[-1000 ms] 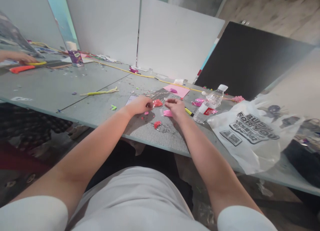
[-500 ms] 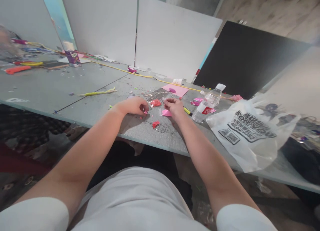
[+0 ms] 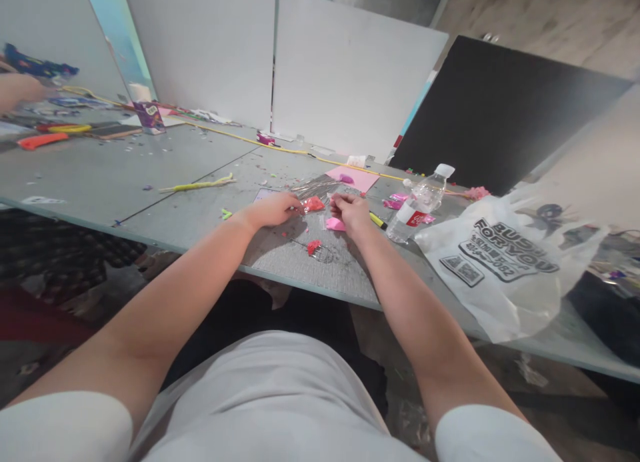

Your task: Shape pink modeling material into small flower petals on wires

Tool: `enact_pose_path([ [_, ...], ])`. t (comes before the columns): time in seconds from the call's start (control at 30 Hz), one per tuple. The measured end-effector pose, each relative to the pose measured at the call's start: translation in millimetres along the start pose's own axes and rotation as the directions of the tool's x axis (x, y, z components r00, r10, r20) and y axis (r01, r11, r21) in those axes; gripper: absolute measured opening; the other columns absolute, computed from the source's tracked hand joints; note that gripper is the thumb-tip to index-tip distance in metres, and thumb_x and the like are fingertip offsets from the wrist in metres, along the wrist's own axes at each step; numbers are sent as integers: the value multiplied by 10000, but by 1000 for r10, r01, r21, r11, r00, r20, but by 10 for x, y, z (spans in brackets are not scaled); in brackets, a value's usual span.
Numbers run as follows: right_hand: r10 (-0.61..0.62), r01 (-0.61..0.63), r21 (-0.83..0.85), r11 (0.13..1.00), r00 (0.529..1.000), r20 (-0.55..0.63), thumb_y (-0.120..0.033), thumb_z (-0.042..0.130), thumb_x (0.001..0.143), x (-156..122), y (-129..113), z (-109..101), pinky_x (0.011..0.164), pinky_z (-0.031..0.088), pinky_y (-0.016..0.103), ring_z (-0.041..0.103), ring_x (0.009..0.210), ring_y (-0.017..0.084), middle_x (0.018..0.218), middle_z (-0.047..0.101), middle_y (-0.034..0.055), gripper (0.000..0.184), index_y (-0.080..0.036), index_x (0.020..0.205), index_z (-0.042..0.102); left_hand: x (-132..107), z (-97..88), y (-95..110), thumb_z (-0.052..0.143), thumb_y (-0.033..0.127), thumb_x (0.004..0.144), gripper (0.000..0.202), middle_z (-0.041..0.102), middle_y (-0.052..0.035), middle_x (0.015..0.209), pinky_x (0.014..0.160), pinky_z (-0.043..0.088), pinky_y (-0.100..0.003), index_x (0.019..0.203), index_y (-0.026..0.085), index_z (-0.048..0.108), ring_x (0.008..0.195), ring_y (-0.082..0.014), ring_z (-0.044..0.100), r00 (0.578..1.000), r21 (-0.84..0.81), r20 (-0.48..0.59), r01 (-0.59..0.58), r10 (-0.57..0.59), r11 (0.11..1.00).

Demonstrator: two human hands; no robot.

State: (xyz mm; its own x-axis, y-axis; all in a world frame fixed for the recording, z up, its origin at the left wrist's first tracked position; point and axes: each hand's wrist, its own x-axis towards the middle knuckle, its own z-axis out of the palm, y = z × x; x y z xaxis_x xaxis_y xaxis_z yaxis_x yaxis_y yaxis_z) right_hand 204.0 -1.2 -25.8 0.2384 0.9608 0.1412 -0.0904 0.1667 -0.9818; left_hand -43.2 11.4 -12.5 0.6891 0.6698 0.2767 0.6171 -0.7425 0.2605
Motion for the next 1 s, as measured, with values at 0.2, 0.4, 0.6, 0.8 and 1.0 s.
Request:
enact_pose_path([
  [0.2, -12, 9, 38, 999, 998, 64, -159, 959, 705, -50, -11, 10, 880, 655, 315, 747, 715, 132, 765, 798, 3, 225, -182, 819, 766, -9, -32, 83, 627, 288, 976, 225, 772, -80, 1125, 931, 499, -299, 1083, 201, 804, 1029, -220, 700, 993, -60, -112, 35, -41, 998],
  [0.4, -34, 30, 53, 998, 997, 62, -226, 951, 721, -50, -12, 1, 856, 666, 322, 730, 695, 134, 729, 776, -16, 213, -195, 773, 747, -7, -52, 79, 761, 440, 901, 272, 778, -38, 893, 728, 458, -257, 971, 177, 756, 807, -170, 665, 969, -158, -195, 121, -151, 980],
  [0.6, -17, 14, 36, 999, 998, 67, -218, 948, 728, -47, -8, 9, 835, 667, 328, 742, 696, 142, 729, 788, 2, 206, -192, 792, 754, -7, -57, 79, 717, 494, 939, 337, 690, -16, 704, 654, 381, -281, 841, 172, 749, 669, -152, 571, 961, -159, -215, 140, -173, 977],
  [0.8, -44, 42, 21, 999, 997, 71, -158, 982, 636, -81, 14, -17, 899, 653, 329, 756, 758, 144, 762, 793, -17, 277, -197, 792, 757, -2, -60, 69, 684, 419, 960, 278, 758, -40, 810, 720, 426, -283, 931, 180, 823, 750, -171, 626, 966, -137, -206, 129, -156, 982],
  [1.0, -6, 7, -15, 1000, 999, 50, -329, 977, 720, -9, 37, -15, 724, 652, 313, 710, 635, 150, 658, 746, -15, 286, -202, 761, 724, 4, -24, 11, 687, 238, 897, 258, 839, -48, 1008, 812, 489, -273, 1100, 219, 846, 887, -190, 715, 983, -98, -121, 124, -136, 987],
])
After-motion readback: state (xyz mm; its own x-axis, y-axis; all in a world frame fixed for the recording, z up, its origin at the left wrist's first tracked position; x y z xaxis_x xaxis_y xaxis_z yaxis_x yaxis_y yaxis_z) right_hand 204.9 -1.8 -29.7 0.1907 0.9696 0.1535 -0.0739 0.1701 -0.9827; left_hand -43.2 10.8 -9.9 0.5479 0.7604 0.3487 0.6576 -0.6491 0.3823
